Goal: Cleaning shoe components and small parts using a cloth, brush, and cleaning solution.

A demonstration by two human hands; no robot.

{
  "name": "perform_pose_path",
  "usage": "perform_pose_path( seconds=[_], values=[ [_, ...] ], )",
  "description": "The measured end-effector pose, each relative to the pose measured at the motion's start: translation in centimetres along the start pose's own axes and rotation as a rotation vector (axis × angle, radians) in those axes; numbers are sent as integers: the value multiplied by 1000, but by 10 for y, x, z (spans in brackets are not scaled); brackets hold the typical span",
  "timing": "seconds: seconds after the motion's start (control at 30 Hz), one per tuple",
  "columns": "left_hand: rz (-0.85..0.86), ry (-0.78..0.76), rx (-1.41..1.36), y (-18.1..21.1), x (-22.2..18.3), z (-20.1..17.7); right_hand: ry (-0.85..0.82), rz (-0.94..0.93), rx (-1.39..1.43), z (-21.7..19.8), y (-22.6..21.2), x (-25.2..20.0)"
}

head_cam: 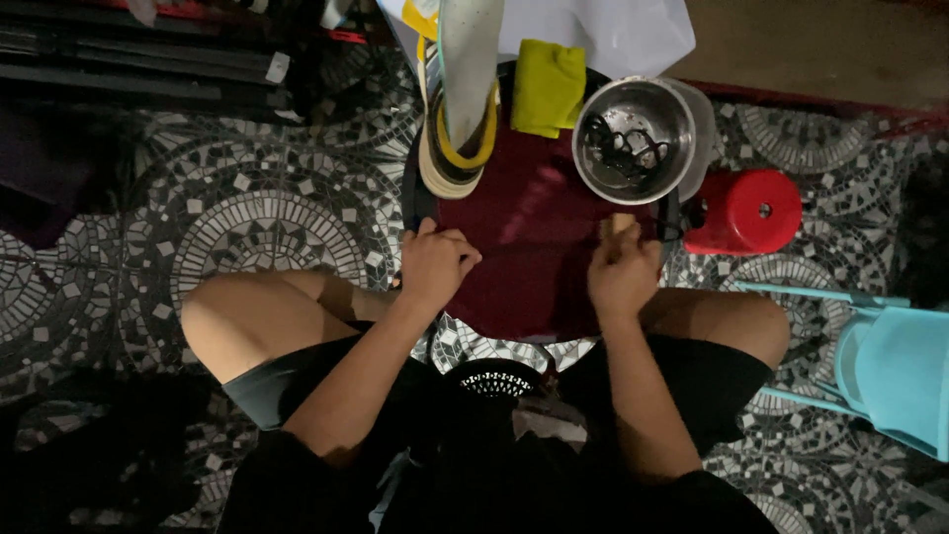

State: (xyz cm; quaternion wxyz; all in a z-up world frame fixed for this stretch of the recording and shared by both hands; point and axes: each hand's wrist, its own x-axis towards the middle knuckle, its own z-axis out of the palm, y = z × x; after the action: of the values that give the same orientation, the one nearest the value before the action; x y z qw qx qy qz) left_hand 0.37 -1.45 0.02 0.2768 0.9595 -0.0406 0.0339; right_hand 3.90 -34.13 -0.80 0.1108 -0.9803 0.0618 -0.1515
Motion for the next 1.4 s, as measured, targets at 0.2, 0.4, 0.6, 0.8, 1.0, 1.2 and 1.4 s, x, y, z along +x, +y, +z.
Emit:
perform_pose_path(
  seconds=[0.2,0.4,0.6,0.8,1.0,1.2,1.4],
  values=[
    [-33,-38,-32,1,1,-3,-73,-195,203,-12,-111,-32],
    [-135,-85,-280,18,4,-34,-82,-125,105,19,-73,-31],
    [-40,-63,-38,5,2,-11,157,-149,-51,-20,-17,15],
    [-45,-53,19,-6,-1,6,-148,-279,320,-19,-127,-51],
    [-35,-34,-10,3,0,-9,-24,-107,-6,15,3,-7],
    [-60,-32,-107,12,2,-15,166,-148,-155,-12,-20,7],
    [-79,-44,-165,7,0,-14,-181,-365,243,1,-127,-62]
  ],
)
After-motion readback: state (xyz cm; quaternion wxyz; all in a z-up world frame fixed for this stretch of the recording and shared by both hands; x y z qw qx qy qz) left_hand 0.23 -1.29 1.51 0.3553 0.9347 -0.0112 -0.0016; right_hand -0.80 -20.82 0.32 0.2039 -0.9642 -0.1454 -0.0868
